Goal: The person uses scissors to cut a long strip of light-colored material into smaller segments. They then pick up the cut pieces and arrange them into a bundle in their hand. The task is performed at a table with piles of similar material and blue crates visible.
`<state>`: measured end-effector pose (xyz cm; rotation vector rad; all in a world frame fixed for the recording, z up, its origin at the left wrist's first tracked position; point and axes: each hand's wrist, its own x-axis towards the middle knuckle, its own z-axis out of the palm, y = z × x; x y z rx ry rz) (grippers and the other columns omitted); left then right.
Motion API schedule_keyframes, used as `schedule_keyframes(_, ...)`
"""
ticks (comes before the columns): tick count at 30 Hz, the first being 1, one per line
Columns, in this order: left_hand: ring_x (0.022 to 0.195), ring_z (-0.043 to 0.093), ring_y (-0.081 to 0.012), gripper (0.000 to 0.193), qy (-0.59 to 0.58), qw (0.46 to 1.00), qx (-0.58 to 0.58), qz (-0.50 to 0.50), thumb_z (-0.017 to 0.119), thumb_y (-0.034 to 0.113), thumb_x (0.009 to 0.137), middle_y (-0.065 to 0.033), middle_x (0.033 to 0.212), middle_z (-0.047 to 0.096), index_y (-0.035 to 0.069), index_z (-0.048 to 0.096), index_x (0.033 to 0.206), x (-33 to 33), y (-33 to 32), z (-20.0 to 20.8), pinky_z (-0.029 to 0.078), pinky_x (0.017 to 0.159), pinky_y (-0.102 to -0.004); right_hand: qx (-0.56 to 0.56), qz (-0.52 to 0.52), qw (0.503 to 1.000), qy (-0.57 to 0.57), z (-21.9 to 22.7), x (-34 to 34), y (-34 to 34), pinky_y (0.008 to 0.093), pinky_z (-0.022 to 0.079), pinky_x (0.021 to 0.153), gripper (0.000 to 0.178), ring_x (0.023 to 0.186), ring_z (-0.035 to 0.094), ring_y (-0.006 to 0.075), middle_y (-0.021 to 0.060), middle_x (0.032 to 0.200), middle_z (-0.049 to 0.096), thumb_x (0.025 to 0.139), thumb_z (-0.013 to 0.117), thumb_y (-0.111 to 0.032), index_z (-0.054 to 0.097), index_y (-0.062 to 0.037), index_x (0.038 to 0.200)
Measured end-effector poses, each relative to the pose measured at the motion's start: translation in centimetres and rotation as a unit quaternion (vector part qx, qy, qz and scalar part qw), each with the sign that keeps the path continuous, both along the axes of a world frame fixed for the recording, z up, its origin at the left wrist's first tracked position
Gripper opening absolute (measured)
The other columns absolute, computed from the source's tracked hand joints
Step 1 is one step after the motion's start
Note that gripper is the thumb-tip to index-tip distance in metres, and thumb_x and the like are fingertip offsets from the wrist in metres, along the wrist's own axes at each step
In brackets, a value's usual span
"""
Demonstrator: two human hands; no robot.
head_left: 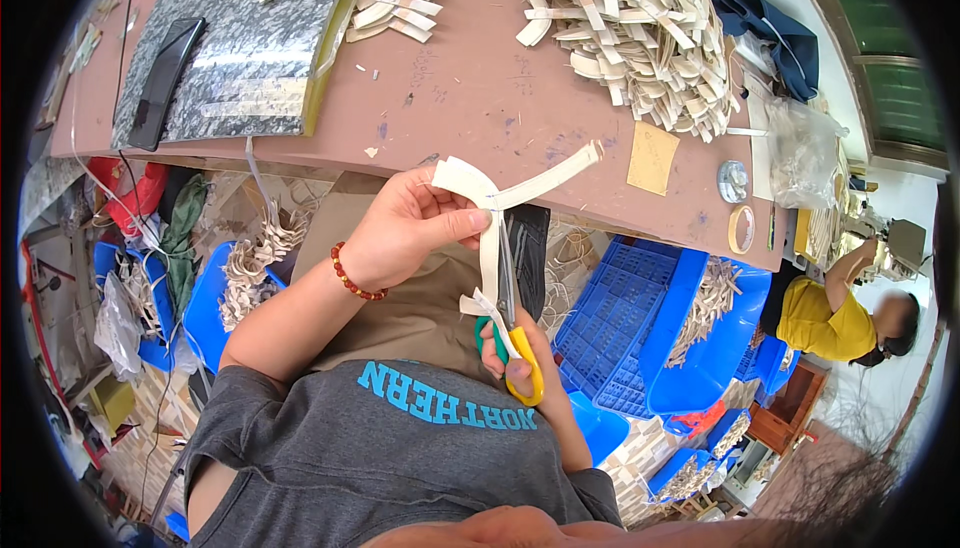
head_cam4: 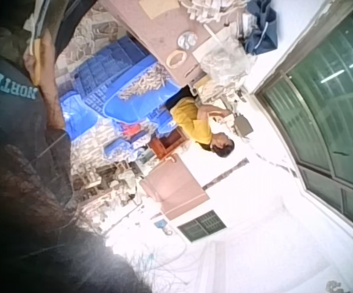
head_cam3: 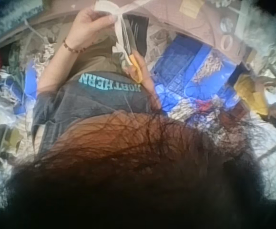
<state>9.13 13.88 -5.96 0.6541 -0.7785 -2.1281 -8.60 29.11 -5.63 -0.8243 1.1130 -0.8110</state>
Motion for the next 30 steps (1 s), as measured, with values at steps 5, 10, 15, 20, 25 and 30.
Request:
schedule_keyframes(5,0.076,0.062,-0.0125,0.018,-0.012,1.0,0.001,0.004,0.063,0.0,0.081,-0.0067,0.088,0.064,0.0,0.06,0.098,-0.1,0.3,0.5,0.053,0.066,-0.0253,0.0,-0.004,1.0,-0.004,-0.7,-0.3,0.5,0.02,0.035,0.051,0.06,0.056,0.045,0.0052,-0.0006,0.064,0.049,0.08,0.058,-0.059,0.045,-0.0024,0.094)
schedule_keyframes(10,0.074,0.061,-0.0102,0.024,-0.053,0.999,-0.006,-0.009,0.063,-0.003,0.078,-0.0052,0.084,0.063,-0.001,0.057,0.101,0.0,0.1,1.6,0.052,0.065,-0.0236,0.015,0.001,0.998,0.054,-0.4,-0.6,0.4,0.023,0.036,0.047,0.048,0.055,0.047,0.0066,0.0004,0.062,0.05,0.076,0.071,-0.041,0.044,-0.0037,0.091)
schedule_keyframes(15,0.081,0.057,-0.0099,0.022,-0.102,0.982,-0.083,-0.138,0.064,-0.001,0.077,-0.0036,0.091,0.058,0.001,0.06,0.099,1.6,-1.9,2.7,0.049,0.072,-0.024,-0.017,0.033,0.984,0.177,-0.6,-1.7,0.7,0.0273,0.034,0.048,0.049,0.051,0.04,0.0101,0.0034,0.055,0.045,0.07,0.076,-0.037,0.042,-0.0054,0.086)
schedule_keyframes(20,0.089,0.05,-0.0089,0.011,-0.094,0.96,-0.247,-0.089,0.065,-0.002,0.075,-0.0031,0.097,0.049,0.006,0.063,0.083,1.8,-2.1,2.0,0.043,0.078,-0.023,-0.032,0.041,0.978,0.204,-0.4,-2.0,0.3,0.0295,0.032,0.049,0.046,0.051,0.034,0.0149,0.005,0.053,0.038,0.067,0.078,-0.03,0.043,-0.0057,0.086)
schedule_keyframes(25,0.096,0.046,-0.0115,0.011,-0.063,0.956,-0.278,-0.074,0.067,-0.002,0.073,-0.0044,0.098,0.047,0.008,0.062,0.07,2.1,-2.1,1.6,0.036,0.082,-0.0239,-0.054,0.059,0.969,0.233,-0.2,-1.8,0.3,0.0343,0.037,0.051,0.053,0.051,0.048,0.0244,0.0072,0.059,0.044,0.061,0.082,-0.032,0.044,-0.0075,0.089)
schedule_keyframes(30,0.1,0.039,-0.0156,0.015,-0.047,0.933,-0.347,-0.085,0.067,0.011,0.08,-0.0029,0.071,0.064,0.01,0.058,0.067,1.9,-2.3,1.5,0.037,0.08,-0.0274,-0.091,0.066,0.922,0.369,2.3,-1.4,-0.5,0.0371,0.046,0.054,0.062,0.057,0.06,0.0277,0.0059,0.06,0.053,0.053,0.084,-0.041,0.047,-0.0093,0.09)
